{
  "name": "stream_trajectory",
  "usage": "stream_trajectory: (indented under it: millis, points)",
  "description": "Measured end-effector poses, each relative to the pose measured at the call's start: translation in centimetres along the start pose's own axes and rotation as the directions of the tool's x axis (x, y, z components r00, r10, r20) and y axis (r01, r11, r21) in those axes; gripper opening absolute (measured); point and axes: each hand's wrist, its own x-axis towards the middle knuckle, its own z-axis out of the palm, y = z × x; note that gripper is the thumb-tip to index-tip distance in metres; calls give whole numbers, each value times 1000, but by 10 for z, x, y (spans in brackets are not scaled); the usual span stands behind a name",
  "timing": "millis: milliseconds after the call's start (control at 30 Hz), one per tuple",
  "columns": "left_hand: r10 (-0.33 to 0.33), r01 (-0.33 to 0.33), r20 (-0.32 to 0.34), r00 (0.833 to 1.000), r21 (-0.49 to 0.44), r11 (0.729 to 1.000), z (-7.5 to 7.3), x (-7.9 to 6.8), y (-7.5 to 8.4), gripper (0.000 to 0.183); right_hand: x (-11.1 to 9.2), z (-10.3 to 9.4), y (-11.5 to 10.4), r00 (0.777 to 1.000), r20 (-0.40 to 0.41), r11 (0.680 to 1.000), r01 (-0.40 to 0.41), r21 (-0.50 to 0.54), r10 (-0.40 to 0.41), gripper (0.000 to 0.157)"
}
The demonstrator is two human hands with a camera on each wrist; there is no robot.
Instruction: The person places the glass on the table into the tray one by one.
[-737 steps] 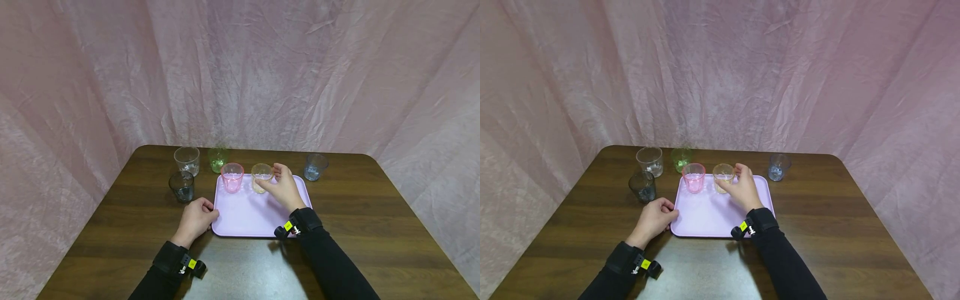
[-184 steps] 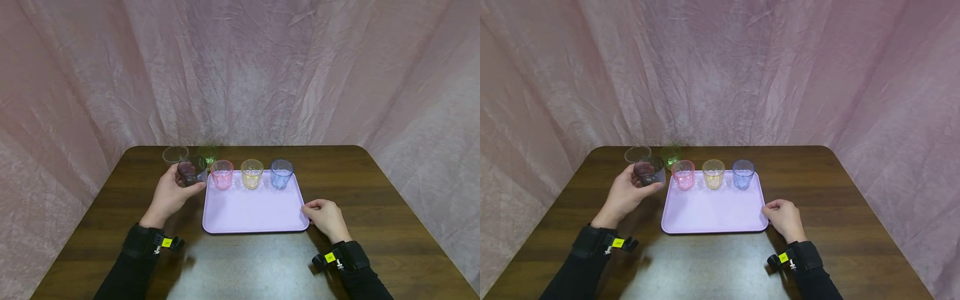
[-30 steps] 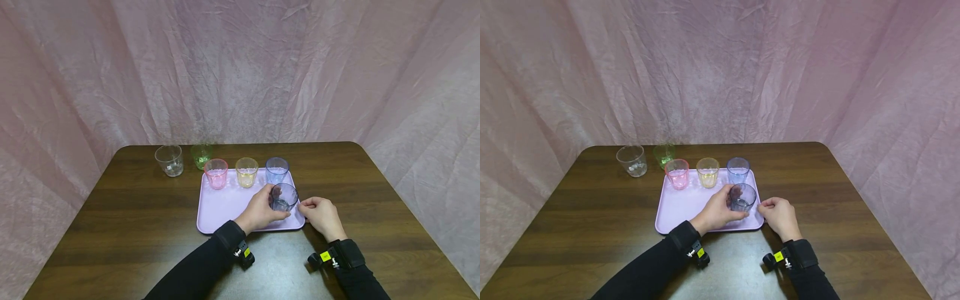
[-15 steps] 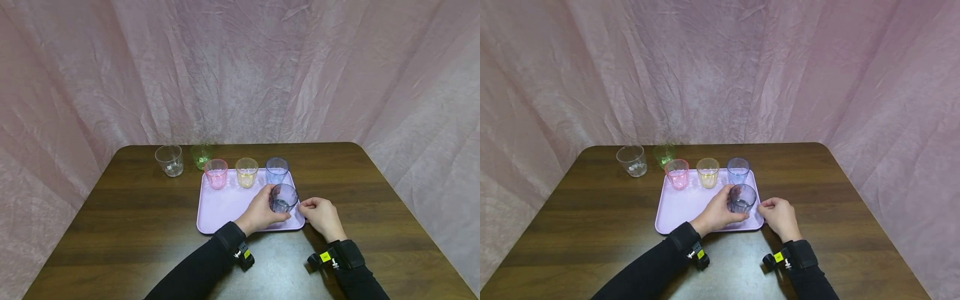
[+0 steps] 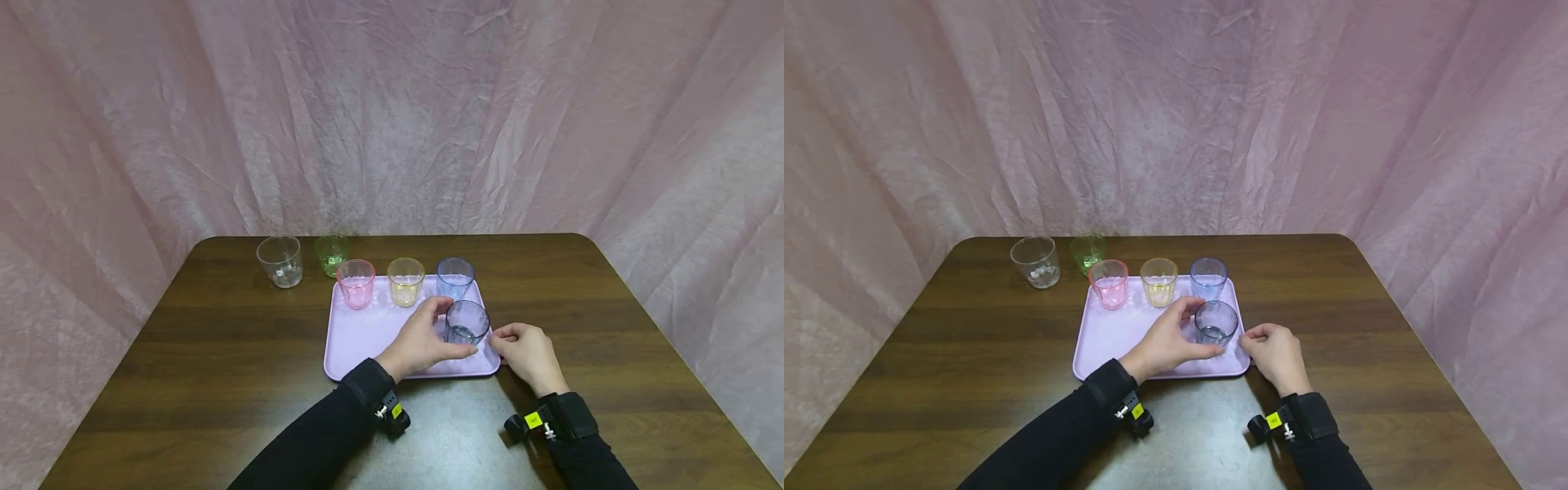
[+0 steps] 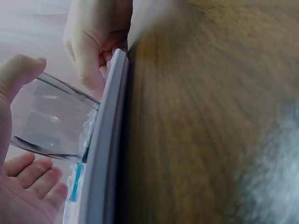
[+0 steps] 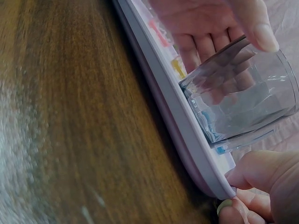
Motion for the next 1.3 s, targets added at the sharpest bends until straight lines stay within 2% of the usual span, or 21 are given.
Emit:
stream_trajectory:
  millis: [600,967,1300]
  points:
    - [81,-82,-32,996,-45,996,-17,-5,9,84,-1,-1,-1,1000,6,1000,-6,30,6,17]
    - [62,-63,-46,997,-35,997,-31,-8,15,80,-2,-1,-2,1000,26,1000,-7,18,6,18]
    - [61,-67,-75,995,-76,995,-42,-9,17,76,-2,0,-2,1000,3,1000,5,16,-5,18]
